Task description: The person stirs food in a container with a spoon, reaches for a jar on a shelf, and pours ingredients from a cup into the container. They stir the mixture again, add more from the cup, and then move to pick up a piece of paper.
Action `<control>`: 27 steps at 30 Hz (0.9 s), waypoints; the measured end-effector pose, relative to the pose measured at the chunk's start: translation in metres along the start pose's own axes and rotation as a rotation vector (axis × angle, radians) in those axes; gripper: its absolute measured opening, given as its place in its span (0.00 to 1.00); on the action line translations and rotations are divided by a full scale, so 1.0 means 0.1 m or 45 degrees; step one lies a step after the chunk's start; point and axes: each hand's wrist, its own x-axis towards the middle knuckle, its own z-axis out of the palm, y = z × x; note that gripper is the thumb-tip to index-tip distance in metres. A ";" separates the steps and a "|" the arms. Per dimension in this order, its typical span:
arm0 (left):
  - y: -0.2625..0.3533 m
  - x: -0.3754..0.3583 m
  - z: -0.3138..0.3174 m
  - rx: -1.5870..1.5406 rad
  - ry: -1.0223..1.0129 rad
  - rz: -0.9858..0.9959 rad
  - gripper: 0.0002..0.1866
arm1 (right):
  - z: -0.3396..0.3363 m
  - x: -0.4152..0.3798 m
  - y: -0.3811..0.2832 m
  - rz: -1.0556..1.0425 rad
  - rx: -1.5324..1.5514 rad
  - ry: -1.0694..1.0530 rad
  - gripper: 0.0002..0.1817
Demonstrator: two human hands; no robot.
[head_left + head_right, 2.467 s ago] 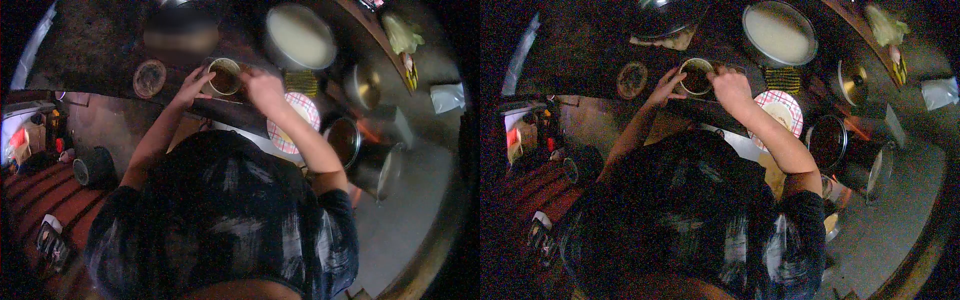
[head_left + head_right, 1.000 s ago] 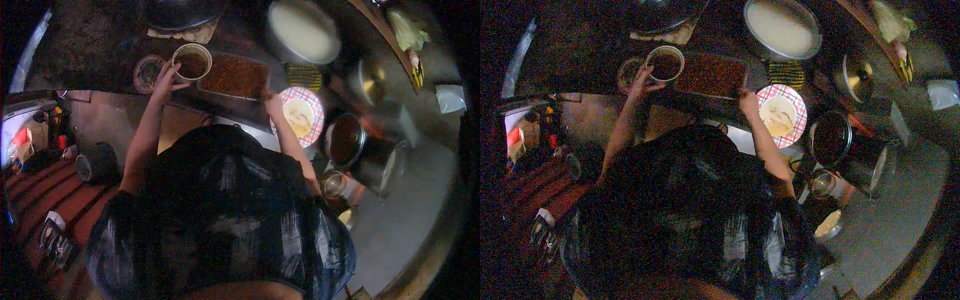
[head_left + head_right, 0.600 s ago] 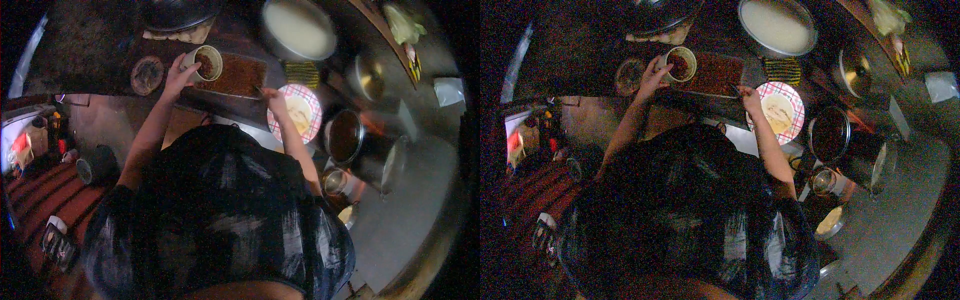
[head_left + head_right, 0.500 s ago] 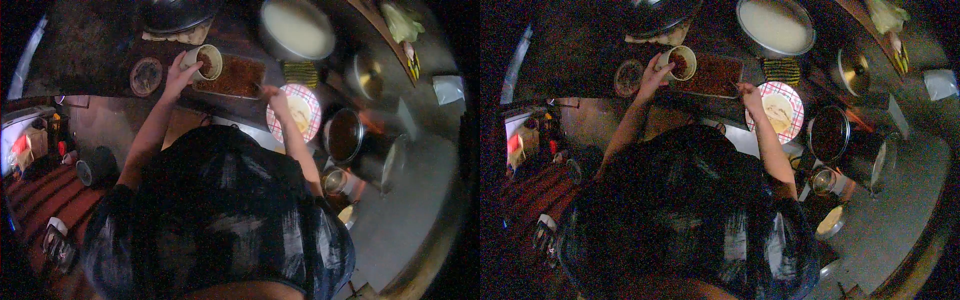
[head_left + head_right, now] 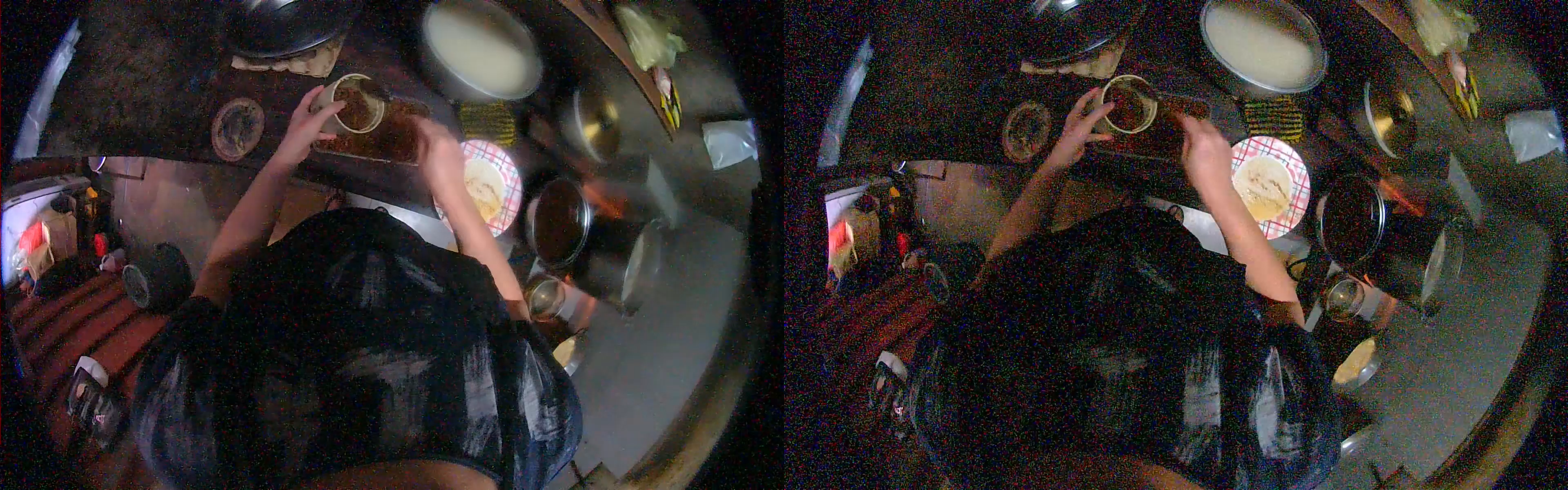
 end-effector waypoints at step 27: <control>-0.06 -0.14 -0.37 -0.124 0.144 -0.050 0.37 | 0.94 -0.67 1.17 0.862 1.005 -0.186 0.09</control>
